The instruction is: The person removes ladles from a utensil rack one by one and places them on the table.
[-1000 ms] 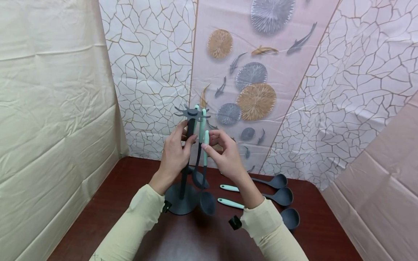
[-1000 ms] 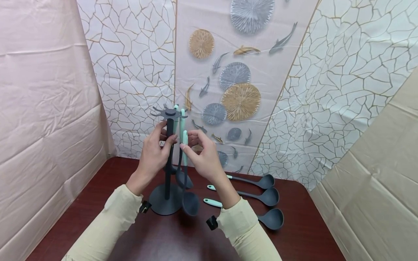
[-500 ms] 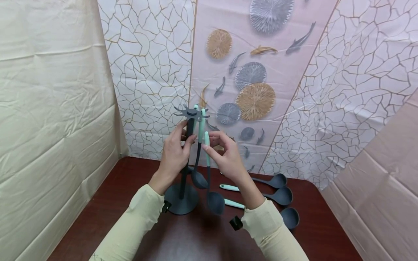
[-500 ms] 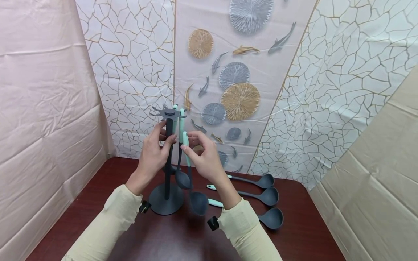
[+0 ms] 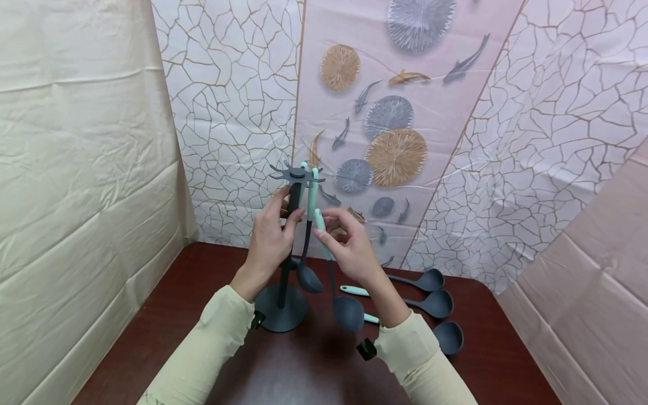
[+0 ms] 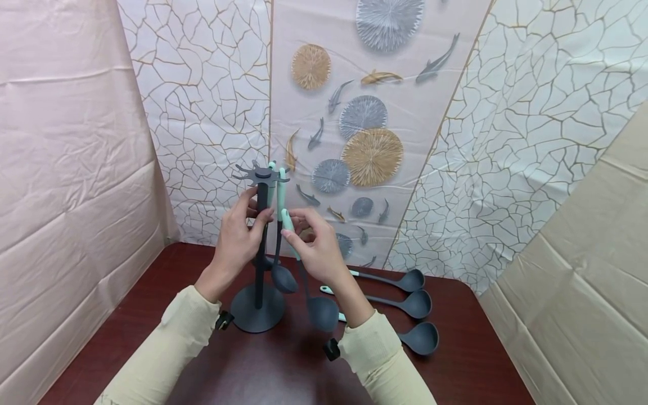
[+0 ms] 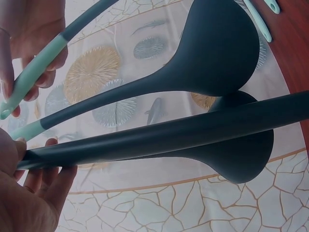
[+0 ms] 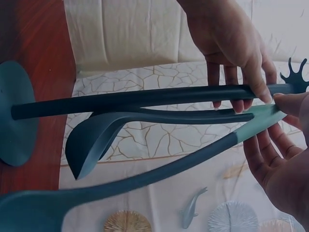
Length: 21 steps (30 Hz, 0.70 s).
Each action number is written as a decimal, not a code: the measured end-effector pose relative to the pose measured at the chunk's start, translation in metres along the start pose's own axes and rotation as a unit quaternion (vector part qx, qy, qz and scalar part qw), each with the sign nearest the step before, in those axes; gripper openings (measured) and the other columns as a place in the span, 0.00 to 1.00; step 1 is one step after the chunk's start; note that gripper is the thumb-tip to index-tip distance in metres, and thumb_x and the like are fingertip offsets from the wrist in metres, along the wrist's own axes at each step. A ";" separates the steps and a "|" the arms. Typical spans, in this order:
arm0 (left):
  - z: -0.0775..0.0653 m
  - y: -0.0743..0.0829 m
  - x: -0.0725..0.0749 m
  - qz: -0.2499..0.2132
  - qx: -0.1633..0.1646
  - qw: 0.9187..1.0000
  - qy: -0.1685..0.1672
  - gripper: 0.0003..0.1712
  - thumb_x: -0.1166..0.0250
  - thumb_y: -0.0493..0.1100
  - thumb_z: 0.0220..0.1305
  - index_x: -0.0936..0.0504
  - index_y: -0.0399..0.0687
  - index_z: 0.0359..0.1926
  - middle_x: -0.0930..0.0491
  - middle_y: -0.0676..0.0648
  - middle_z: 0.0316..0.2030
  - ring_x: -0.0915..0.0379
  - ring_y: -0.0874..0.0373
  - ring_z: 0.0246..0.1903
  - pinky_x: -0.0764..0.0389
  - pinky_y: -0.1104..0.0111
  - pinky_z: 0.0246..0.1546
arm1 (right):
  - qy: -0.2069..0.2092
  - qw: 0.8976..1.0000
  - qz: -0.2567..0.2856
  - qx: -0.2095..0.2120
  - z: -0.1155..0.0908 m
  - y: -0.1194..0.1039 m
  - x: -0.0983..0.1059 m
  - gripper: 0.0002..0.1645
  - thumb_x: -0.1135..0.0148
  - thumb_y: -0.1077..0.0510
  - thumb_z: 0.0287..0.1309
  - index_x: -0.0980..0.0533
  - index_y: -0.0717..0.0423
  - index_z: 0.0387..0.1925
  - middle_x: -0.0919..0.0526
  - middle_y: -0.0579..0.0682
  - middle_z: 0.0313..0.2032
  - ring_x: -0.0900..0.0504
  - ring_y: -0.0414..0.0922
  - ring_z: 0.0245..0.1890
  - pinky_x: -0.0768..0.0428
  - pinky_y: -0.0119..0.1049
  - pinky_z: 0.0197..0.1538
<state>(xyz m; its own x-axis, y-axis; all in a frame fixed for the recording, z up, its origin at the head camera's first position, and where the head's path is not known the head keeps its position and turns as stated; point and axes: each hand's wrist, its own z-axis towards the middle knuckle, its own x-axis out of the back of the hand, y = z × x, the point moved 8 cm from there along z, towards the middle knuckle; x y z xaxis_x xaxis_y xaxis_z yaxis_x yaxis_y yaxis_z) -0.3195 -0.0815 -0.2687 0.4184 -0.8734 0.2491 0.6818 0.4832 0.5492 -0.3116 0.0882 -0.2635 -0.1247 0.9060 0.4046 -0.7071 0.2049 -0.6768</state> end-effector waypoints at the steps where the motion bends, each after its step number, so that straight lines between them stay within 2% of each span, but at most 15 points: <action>1: 0.000 0.000 0.000 -0.001 0.000 1.000 0.000 0.25 0.32 0.42 0.75 0.26 0.46 0.69 0.15 0.46 0.40 0.13 0.53 0.38 0.14 0.56 0.35 | 0.000 1.000 0.002 0.002 -0.001 0.000 0.000 0.20 0.37 0.71 0.71 0.23 0.68 0.62 0.19 0.65 0.47 0.19 0.59 0.42 0.20 0.46 0.38; 9: -0.001 0.000 0.000 0.003 -0.005 1.000 0.001 0.25 0.32 0.44 0.76 0.26 0.46 0.69 0.15 0.47 0.40 0.13 0.54 0.38 0.14 0.57 0.35 | -0.005 1.000 -0.002 0.003 -0.010 0.020 0.002 0.22 0.34 0.65 0.72 0.21 0.57 0.65 0.19 0.57 0.47 0.18 0.53 0.43 0.19 0.46 0.42; 21: 0.000 -0.001 -0.001 0.003 -0.002 1.000 -0.001 0.25 0.32 0.44 0.76 0.25 0.46 0.68 0.15 0.47 0.39 0.13 0.54 0.38 0.15 0.57 0.34 | -0.035 0.998 -0.044 -0.003 -0.021 0.030 -0.002 0.19 0.32 0.59 0.73 0.18 0.48 0.62 0.21 0.48 0.44 0.23 0.47 0.41 0.19 0.40 0.39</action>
<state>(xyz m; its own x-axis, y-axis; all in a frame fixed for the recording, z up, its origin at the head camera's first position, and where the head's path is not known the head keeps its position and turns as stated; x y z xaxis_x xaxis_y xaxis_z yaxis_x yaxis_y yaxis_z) -0.3203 -0.0809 -0.2695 0.4214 -0.8706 0.2539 0.6814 0.4887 0.5449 -0.3180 0.1005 -0.2975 -0.1107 0.8563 0.5045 -0.7126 0.2854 -0.6408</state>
